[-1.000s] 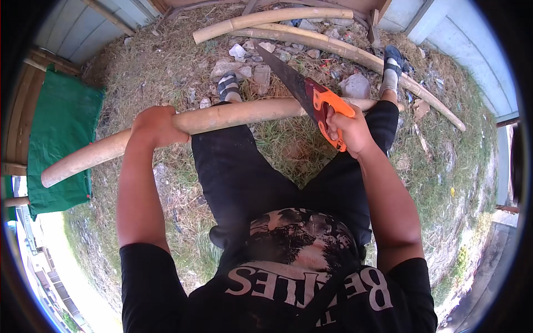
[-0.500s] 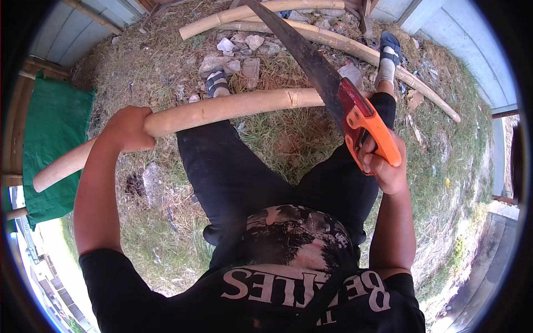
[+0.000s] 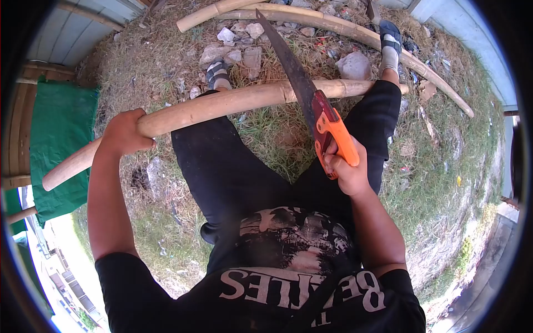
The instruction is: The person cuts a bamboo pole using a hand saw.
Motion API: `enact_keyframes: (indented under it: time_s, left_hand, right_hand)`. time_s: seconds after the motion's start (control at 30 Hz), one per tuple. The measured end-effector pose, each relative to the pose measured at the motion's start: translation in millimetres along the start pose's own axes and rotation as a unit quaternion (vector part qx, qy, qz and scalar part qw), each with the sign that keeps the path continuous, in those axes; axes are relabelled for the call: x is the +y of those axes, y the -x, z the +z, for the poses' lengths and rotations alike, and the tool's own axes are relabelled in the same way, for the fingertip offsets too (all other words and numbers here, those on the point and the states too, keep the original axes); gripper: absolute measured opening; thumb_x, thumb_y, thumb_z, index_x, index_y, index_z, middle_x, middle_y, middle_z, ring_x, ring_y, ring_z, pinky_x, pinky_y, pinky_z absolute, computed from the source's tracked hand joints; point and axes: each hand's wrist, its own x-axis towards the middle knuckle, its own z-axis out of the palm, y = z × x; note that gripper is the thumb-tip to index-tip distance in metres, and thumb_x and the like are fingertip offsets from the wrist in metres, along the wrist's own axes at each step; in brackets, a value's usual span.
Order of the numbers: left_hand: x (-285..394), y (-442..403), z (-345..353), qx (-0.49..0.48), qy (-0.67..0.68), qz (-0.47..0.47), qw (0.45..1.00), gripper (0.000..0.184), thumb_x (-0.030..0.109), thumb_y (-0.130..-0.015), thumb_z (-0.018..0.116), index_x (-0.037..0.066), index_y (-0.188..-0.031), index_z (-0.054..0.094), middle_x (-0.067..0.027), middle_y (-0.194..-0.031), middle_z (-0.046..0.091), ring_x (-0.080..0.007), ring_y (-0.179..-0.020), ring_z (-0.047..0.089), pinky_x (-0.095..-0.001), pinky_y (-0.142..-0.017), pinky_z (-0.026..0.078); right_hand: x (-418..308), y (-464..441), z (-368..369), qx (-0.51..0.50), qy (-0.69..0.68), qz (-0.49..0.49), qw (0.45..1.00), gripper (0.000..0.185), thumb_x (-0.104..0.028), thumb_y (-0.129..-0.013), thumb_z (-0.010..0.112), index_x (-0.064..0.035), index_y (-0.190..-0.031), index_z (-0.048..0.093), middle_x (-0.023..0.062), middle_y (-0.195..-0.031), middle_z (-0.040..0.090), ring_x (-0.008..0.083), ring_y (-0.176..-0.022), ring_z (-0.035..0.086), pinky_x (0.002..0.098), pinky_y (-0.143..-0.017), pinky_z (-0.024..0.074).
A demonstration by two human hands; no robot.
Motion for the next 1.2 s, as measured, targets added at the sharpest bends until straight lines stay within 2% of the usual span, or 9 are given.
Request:
enact_keyframes:
  time_s: [0.23, 0.33, 0.53, 0.73, 0.83, 0.87, 0.97, 1.0, 1.2]
  left_hand:
    - [4.7, -4.0, -3.9, -0.037, -0.001, -0.032, 0.999, 0.054, 0.025, -0.052, 0.083, 0.009, -0.103, 0.075, -0.0163, -0.094, 0.076, -0.0334, -0.09, 0.073, -0.0415, -0.083, 0.058]
    - [4.5, -2.2, 0.4, -0.031, -0.015, -0.031, 0.999, 0.054, 0.025, -0.052, 0.082, 0.009, -0.103, 0.075, -0.0162, -0.095, 0.076, -0.0335, -0.091, 0.073, -0.0415, -0.083, 0.058]
    - [2.4, -1.4, 3.8, -0.023, -0.007, -0.032, 0.999, 0.053, 0.024, -0.053, 0.081, 0.01, -0.104, 0.075, -0.0161, -0.095, 0.076, -0.0335, -0.091, 0.073, -0.0419, -0.084, 0.058]
    - [4.2, -1.0, 4.5, -0.017, -0.012, -0.043, 0.999, 0.056, 0.024, -0.051, 0.081, 0.008, -0.104, 0.075, -0.0171, -0.095, 0.076, -0.0336, -0.09, 0.073, -0.041, -0.084, 0.057]
    - [0.8, -2.4, 1.4, -0.029, 0.0, -0.031, 0.999, 0.057, 0.026, -0.05, 0.082, 0.007, -0.103, 0.075, -0.0177, -0.095, 0.075, -0.034, -0.09, 0.073, -0.0411, -0.083, 0.057]
    - [-1.1, -3.9, 0.4, -0.034, 0.009, -0.028, 0.999, 0.057, 0.026, -0.05, 0.082, 0.007, -0.103, 0.075, -0.0177, -0.095, 0.075, -0.034, -0.09, 0.073, -0.0413, -0.083, 0.057]
    - [1.3, -0.4, 0.1, -0.034, 0.007, -0.039, 0.999, 0.056, 0.027, -0.05, 0.082, 0.007, -0.102, 0.075, -0.0175, -0.096, 0.075, -0.0337, -0.09, 0.073, -0.0412, -0.083, 0.057]
    - [2.8, 0.7, 2.1, -0.029, 0.006, -0.041, 0.999, 0.056, 0.027, -0.05, 0.082, 0.007, -0.102, 0.075, -0.0174, -0.096, 0.076, -0.0337, -0.09, 0.073, -0.0411, -0.083, 0.057]
    - [-3.4, -4.8, 3.8, -0.044, 0.011, -0.038, 0.998, 0.057, 0.025, -0.049, 0.082, 0.006, -0.103, 0.076, -0.0166, -0.095, 0.076, -0.0323, -0.089, 0.073, -0.0403, -0.083, 0.057]
  right_hand:
    - [2.1, 4.0, 9.6, -0.008, -0.014, -0.005, 1.0, 0.012, 0.005, -0.083, 0.062, -0.0021, -0.088, 0.054, 0.0048, -0.07, 0.058, 0.0096, -0.055, 0.053, 0.0249, -0.05, 0.0424]
    - [5.1, 4.7, 10.9, -0.027, 0.037, -0.036, 0.998, 0.013, 0.006, -0.083, 0.062, -0.002, -0.089, 0.054, 0.0051, -0.071, 0.058, 0.0098, -0.057, 0.054, 0.0252, -0.05, 0.0431]
    - [-3.3, 17.8, 12.1, -0.024, -0.015, 0.023, 0.999, 0.016, 0.007, -0.081, 0.063, -0.0034, -0.091, 0.054, 0.0057, -0.075, 0.06, 0.0104, -0.059, 0.056, 0.0242, -0.054, 0.0447]
    - [-9.2, 1.1, 32.3, -0.048, 0.11, 0.022, 0.993, 0.017, 0.004, -0.082, 0.066, -0.0038, -0.092, 0.056, 0.0041, -0.089, 0.06, 0.0106, -0.076, 0.057, 0.0272, -0.069, 0.0493]
    - [-1.9, 12.7, 32.9, -0.041, 0.126, 0.028, 0.991, 0.016, 0.003, -0.082, 0.067, -0.0041, -0.093, 0.057, 0.0026, -0.095, 0.06, 0.0102, -0.084, 0.056, 0.0285, -0.076, 0.0491]
    - [-5.3, 20.2, 33.1, -0.032, 0.104, 0.021, 0.994, 0.015, 0.004, -0.082, 0.064, -0.0035, -0.091, 0.056, 0.0047, -0.088, 0.06, 0.0109, -0.075, 0.057, 0.0276, -0.068, 0.0493]
    - [-15.8, 34.2, 15.3, -0.024, 0.027, 0.069, 0.997, 0.013, 0.005, -0.08, 0.061, -0.0023, -0.089, 0.055, 0.0067, -0.08, 0.059, 0.0116, -0.065, 0.057, 0.0267, -0.057, 0.0474]
    - [-16.2, 31.2, 16.8, -0.022, -0.001, 0.018, 1.0, 0.013, 0.007, -0.079, 0.056, -0.0014, -0.088, 0.054, 0.0077, -0.074, 0.058, 0.0118, -0.057, 0.056, 0.0258, -0.049, 0.044]
    - [-38.1, 16.1, 37.4, -0.04, 0.05, 0.04, 0.997, 0.012, 0.006, -0.082, 0.06, -0.0016, -0.088, 0.054, 0.0069, -0.076, 0.059, 0.0104, -0.057, 0.055, 0.0252, -0.05, 0.044]
